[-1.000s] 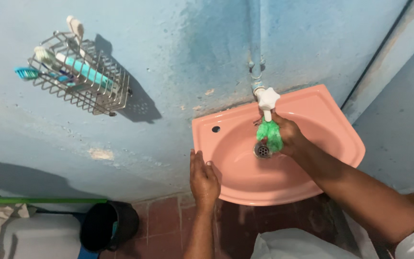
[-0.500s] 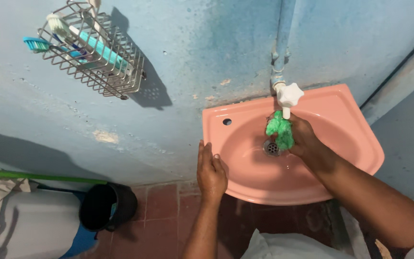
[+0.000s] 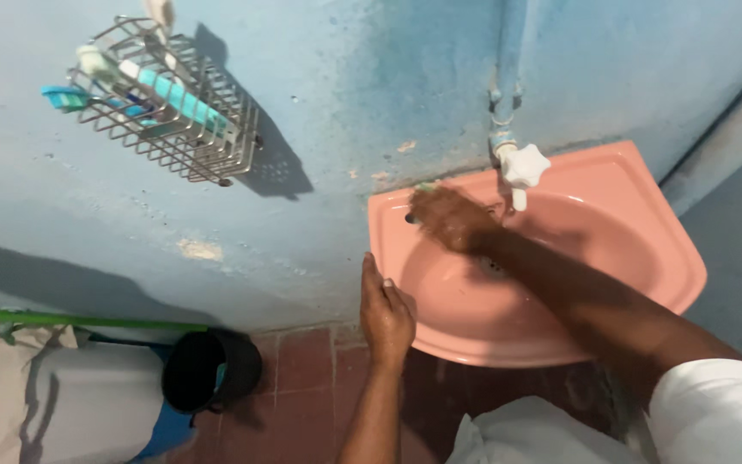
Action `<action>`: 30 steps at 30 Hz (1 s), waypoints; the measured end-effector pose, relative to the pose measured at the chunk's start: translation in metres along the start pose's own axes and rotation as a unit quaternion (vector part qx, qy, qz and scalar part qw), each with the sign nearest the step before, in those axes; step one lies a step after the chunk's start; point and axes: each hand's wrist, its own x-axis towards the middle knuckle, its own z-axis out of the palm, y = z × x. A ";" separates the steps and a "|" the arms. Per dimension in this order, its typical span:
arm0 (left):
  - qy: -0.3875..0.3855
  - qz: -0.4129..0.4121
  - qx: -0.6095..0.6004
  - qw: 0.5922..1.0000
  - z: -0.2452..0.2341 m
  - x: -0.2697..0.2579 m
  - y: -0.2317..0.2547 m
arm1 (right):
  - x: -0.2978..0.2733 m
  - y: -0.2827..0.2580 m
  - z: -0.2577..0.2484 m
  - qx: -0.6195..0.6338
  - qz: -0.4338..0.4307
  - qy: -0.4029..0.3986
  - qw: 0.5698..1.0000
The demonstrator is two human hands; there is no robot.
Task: The person scrubs a pink wall-mounted sink with a green sponge under running water. They repeatedly wipe the basin, faucet, and drain area, then rinse the sponge and continue scrubbing.
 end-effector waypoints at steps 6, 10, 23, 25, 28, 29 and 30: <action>-0.075 0.107 0.295 0.946 -0.004 0.007 0.026 | -0.012 0.011 0.021 0.026 -0.068 0.056 0.996; -0.190 0.172 0.408 0.876 0.000 0.020 0.034 | -0.051 0.062 -0.038 0.104 -0.105 0.059 0.987; -0.276 0.290 0.425 0.812 0.080 0.098 -0.013 | -0.147 0.069 -0.101 -0.128 0.124 0.014 0.984; -0.252 0.315 0.456 0.793 0.087 0.099 -0.015 | -0.125 0.065 -0.077 -0.011 0.154 0.064 0.986; -0.252 0.315 0.419 0.814 0.090 0.100 -0.013 | -0.076 0.048 -0.044 0.164 0.244 0.063 0.954; -0.249 0.322 0.401 0.821 0.089 0.102 -0.012 | -0.063 0.037 -0.038 0.125 0.213 0.072 0.966; -0.247 0.326 0.384 0.828 0.086 0.100 -0.012 | -0.053 0.023 -0.031 0.087 0.182 0.077 0.976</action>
